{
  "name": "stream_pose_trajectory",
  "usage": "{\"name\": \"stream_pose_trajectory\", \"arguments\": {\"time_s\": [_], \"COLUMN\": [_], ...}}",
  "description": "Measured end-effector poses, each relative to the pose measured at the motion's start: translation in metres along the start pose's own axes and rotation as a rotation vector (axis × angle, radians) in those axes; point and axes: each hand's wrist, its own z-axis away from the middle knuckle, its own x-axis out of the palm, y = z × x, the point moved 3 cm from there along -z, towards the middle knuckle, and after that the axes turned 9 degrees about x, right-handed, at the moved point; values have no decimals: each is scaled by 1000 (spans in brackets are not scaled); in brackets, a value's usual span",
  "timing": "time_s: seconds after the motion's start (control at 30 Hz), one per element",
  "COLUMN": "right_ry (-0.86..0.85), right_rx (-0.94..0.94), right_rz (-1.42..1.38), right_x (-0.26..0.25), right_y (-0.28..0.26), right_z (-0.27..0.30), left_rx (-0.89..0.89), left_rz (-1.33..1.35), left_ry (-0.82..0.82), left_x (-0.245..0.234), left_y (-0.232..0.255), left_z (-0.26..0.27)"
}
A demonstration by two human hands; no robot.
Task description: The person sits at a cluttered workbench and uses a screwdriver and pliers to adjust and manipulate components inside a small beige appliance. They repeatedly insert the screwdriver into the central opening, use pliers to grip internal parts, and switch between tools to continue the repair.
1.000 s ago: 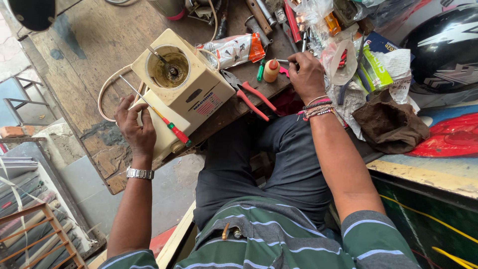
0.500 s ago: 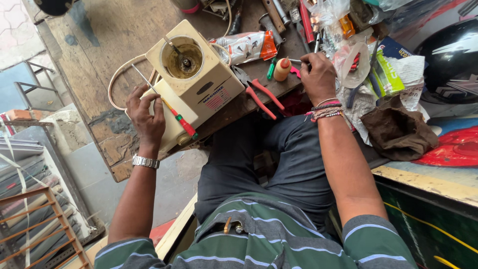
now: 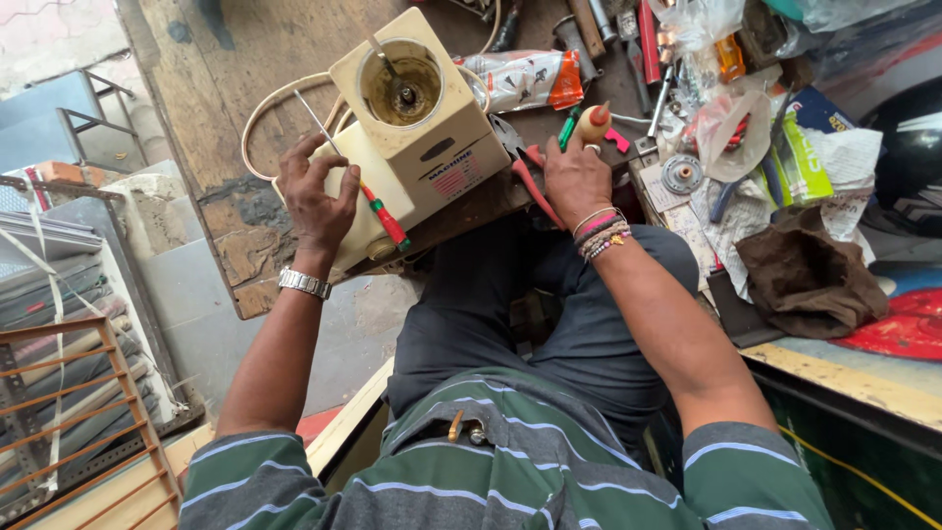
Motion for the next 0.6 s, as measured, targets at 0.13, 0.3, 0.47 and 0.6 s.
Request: {"name": "stream_pose_trajectory", "arguments": {"time_s": [0.13,0.3,0.47,0.6], "right_ry": [-13,5,191,324], "right_rx": [-10,-30,-32,11], "right_rz": [-17,-5,-139,-521], "right_x": [14,14,-27,-75], "right_y": [-1,-15,-12,-5], "right_z": [-13,-14,3,50], "left_rx": [-16,-33,-19,-33], "left_rz": [-5,-16,-28,-20], "left_ry": [-9,-30,-25,-44], "left_x": [-1,1,2,2], "left_y": [1,-3,-6,-8], "left_z": [1,4,1,6]}}
